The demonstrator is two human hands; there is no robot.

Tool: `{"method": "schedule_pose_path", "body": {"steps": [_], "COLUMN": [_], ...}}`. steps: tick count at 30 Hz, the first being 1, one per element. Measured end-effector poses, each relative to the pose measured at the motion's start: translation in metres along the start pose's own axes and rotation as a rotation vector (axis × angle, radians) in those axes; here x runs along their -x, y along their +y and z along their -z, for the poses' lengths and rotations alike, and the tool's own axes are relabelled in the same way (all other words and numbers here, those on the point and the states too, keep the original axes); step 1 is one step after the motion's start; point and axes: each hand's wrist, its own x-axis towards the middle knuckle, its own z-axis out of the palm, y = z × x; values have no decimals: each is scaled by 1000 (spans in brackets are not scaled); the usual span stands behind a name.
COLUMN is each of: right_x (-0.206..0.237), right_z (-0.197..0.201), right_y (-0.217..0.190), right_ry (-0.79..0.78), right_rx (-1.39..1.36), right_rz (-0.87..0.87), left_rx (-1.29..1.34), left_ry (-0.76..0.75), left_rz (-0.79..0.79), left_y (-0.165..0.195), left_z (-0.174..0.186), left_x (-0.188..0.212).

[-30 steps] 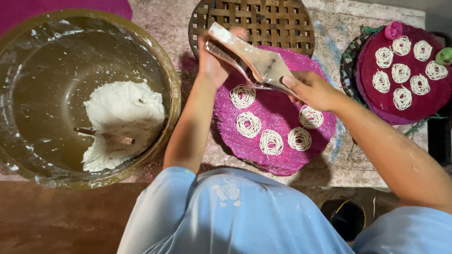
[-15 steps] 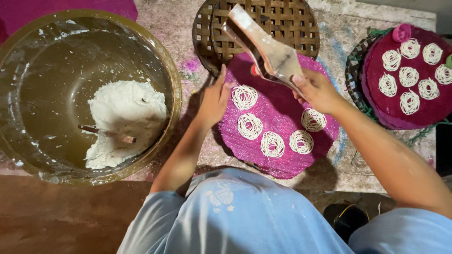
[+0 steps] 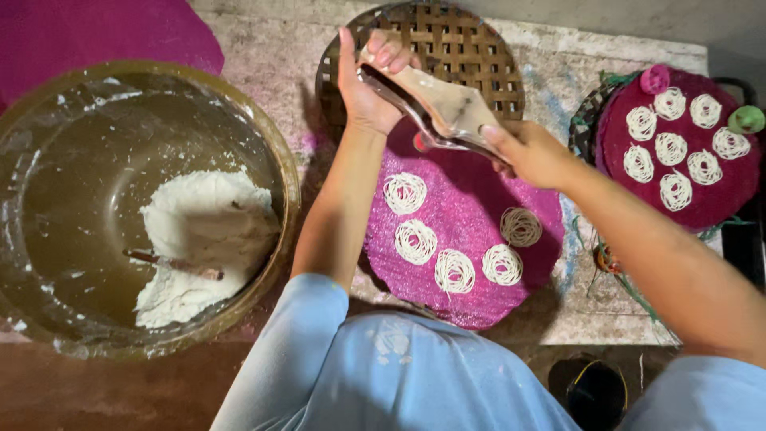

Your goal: The person scoops white dough from a large basin into a handheld wooden noodle press, then squeezes the press over round pink trays to extrude noodle strands into circular nests, refilling the press from the basin and stacking filled trays.

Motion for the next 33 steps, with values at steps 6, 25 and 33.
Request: {"method": "schedule_pose_path", "body": {"steps": [6,25,33], "right_x": [-8,-23,-18], "right_z": [-4,28,21], "right_y": [-8,7,23], "right_ry": [-82,108,52], "right_rx": [79,204,-109], "right_rz": [-170,23,14], "left_rx": [-13,14,-991], "left_ry": [184,69,651], "left_rz": [-58,-114,653], "left_y": [-4,-21,-15], "left_z": [26,21,19], "left_x": [2,-30,4]}}
